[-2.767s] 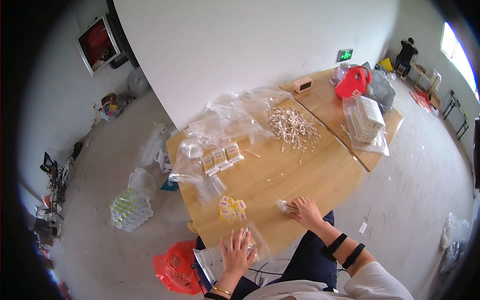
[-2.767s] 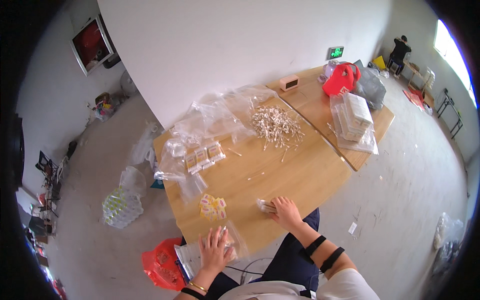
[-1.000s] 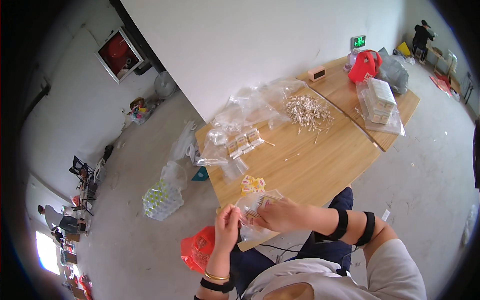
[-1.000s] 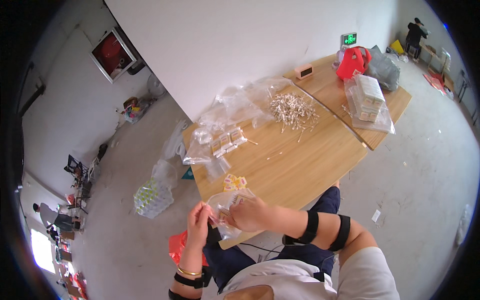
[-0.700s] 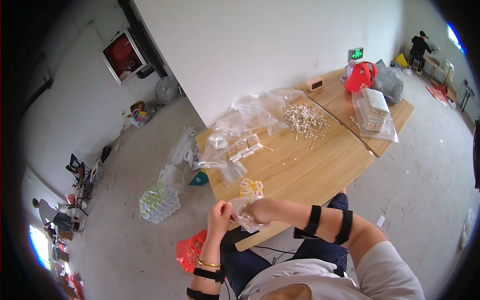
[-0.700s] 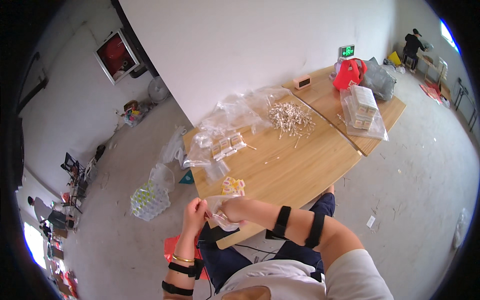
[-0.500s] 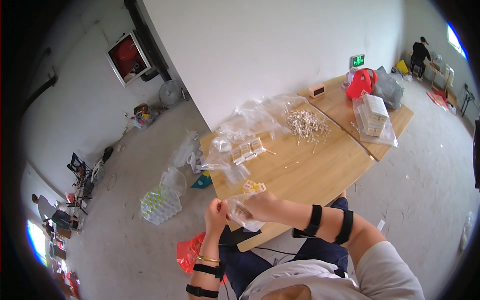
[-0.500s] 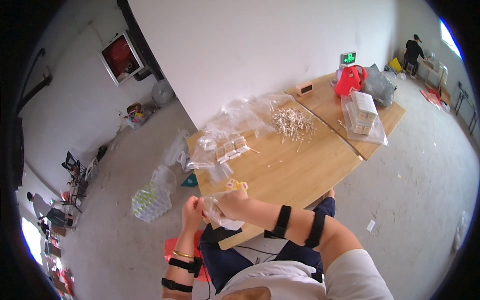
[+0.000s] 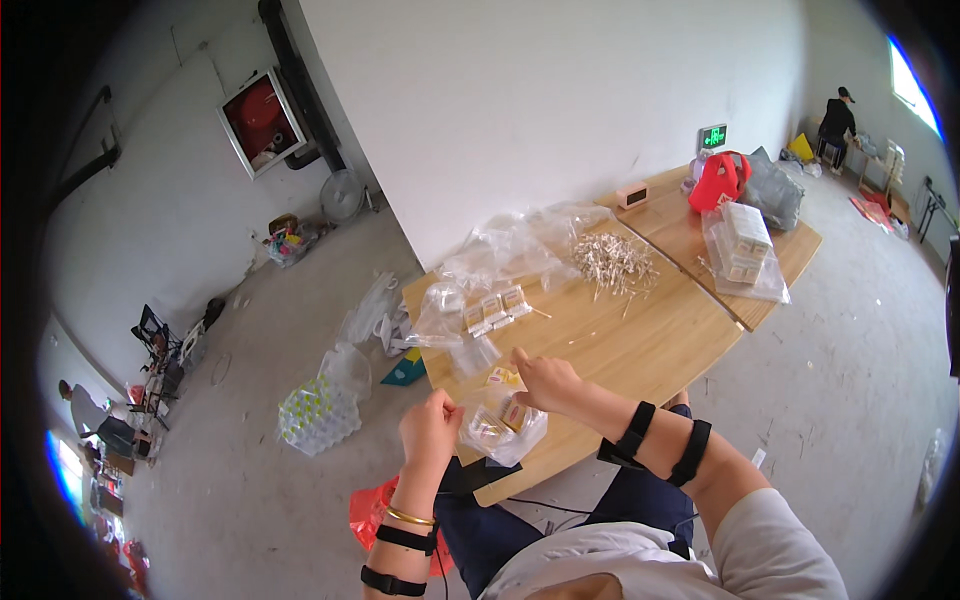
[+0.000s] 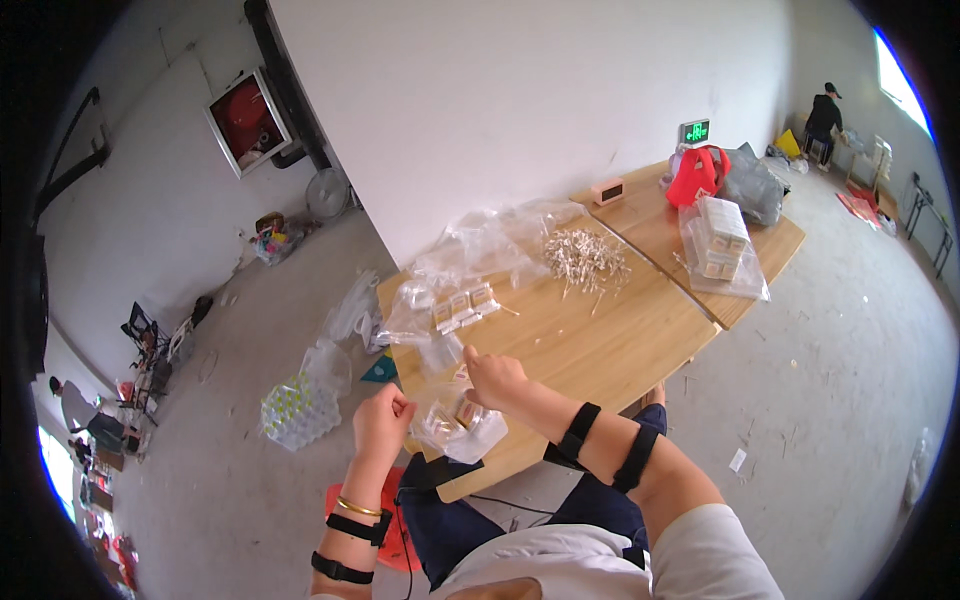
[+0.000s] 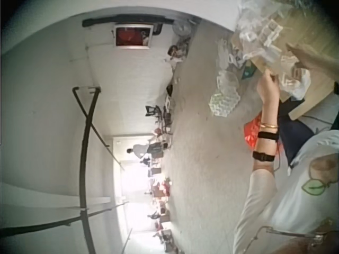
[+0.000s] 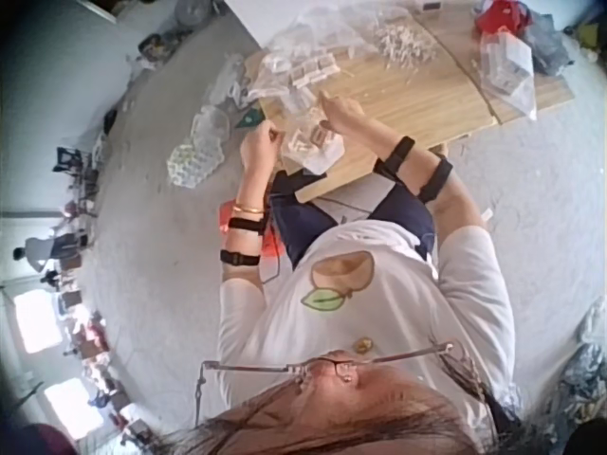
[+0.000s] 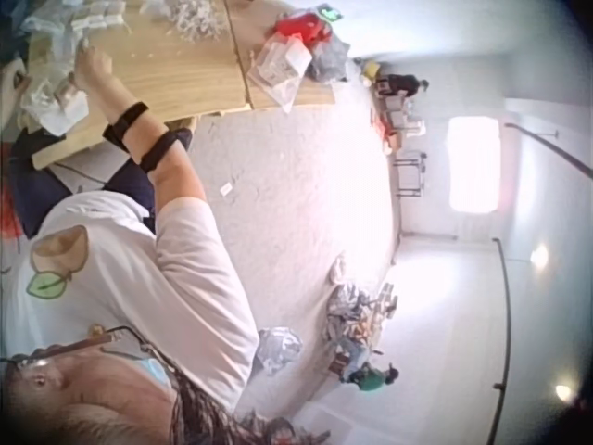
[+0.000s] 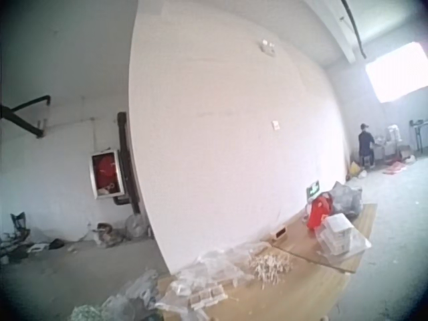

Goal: The person is packaging small white rectangular items into clear plastic bags and then placing them into a larger container.

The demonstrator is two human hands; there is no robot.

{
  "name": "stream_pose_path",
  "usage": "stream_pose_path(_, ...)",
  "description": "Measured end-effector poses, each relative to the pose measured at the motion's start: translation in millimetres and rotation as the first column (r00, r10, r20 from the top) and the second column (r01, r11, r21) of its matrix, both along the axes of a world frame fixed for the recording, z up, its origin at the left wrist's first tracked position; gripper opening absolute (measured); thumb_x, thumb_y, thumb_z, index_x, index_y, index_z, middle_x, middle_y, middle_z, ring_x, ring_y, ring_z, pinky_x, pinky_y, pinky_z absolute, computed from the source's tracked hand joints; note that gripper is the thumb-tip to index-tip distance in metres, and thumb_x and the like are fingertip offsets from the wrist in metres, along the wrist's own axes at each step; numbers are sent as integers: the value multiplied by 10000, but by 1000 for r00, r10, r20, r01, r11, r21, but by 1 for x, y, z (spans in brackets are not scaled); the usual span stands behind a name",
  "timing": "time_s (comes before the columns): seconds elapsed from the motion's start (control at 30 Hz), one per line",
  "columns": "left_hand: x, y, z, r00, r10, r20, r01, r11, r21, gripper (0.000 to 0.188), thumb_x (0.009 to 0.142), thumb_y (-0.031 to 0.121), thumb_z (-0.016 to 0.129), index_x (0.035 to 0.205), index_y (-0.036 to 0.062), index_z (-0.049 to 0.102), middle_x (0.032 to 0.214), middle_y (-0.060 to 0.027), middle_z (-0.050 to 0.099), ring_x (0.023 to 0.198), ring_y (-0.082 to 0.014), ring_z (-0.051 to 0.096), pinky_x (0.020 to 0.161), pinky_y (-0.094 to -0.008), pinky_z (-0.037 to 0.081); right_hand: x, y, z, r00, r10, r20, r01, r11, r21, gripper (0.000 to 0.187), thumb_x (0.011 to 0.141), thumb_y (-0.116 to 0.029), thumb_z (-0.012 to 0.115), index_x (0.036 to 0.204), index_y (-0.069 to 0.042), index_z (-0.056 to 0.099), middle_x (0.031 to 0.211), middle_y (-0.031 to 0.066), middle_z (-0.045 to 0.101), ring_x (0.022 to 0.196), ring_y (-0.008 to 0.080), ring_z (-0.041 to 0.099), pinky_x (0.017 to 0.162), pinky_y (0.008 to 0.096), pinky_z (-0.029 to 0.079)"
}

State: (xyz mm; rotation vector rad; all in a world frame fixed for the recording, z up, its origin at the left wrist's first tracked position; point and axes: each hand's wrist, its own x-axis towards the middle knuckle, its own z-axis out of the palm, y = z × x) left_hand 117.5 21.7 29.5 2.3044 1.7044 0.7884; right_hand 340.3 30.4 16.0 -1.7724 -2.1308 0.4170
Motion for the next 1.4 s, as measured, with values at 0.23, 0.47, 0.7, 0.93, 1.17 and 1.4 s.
stream_pose_path(0.23, 14, -11, 21, 977, -72, -199, 84, 995, 55, 167, 791, 177, 695, 796, 67, 569, 757, -103, 658, 703, -310, 647, 598, -416, 485, 3, 11, -7, 990, 15, -142, -10, 999, 34, 228, 793, -282, 595, 873, -70, 618, 887, 122, 666, 858, 346, 634, 717, 455, 502)
stream_pose_path(0.47, 39, -4, -15, 912, -310, -267, 266, 945, -190, 226, 885, 241, 589, 907, 19, 555, 824, -181, 645, 797, -387, 642, 704, -493, 501, -13, 22, -12, 965, 46, -256, -44, 999, 14, 252, 789, -248, 557, 890, -29, 630, 880, 194, 658, 857, 378, 635, 727, 464, 512)
stream_pose_path(0.7, 70, 7, -29, 819, -365, -443, 189, 900, -394, 287, 862, 231, 602, 1058, 29, 548, 894, -174, 668, 879, -350, 649, 760, -437, 509, -13, 46, -37, 871, -9, -491, -27, 997, -67, 268, 796, -211, 543, 865, 40, 609, 815, 242, 647, 801, 398, 643, 731, 458, 509)
stream_pose_path(0.93, 77, 40, -44, 863, -426, -271, 211, 792, -572, 364, 826, 286, 662, 1076, 44, 555, 947, -154, 679, 922, -336, 647, 790, -433, 504, -5, 55, -39, 810, -104, -577, 18, 988, -154, 257, 792, -203, 556, 856, 38, 616, 810, 235, 652, 789, 375, 659, 705, 448, 520)
stream_pose_path(1.17, 77, 47, -28, 769, -508, -388, 218, 780, -587, 400, 821, 352, 664, 1047, 41, 551, 914, -146, 679, 915, -326, 649, 772, -415, 504, 19, 19, -12, 980, 15, -198, -30, 997, -72, 380, 798, -379, 620, 915, -22, 671, 890, 189, 677, 842, 352, 664, 694, 447, 530)
stream_pose_path(1.4, 70, 42, -31, 742, -454, -494, 180, 844, -505, 454, 912, 402, 505, 1199, 57, 441, 1044, -190, 647, 972, -389, 616, 827, -481, 488, 12, 17, -26, 959, 41, -280, -62, 996, -67, 369, 823, -372, 575, 857, -24, 692, 803, 167, 682, 793, 298, 683, 680, 405, 536)
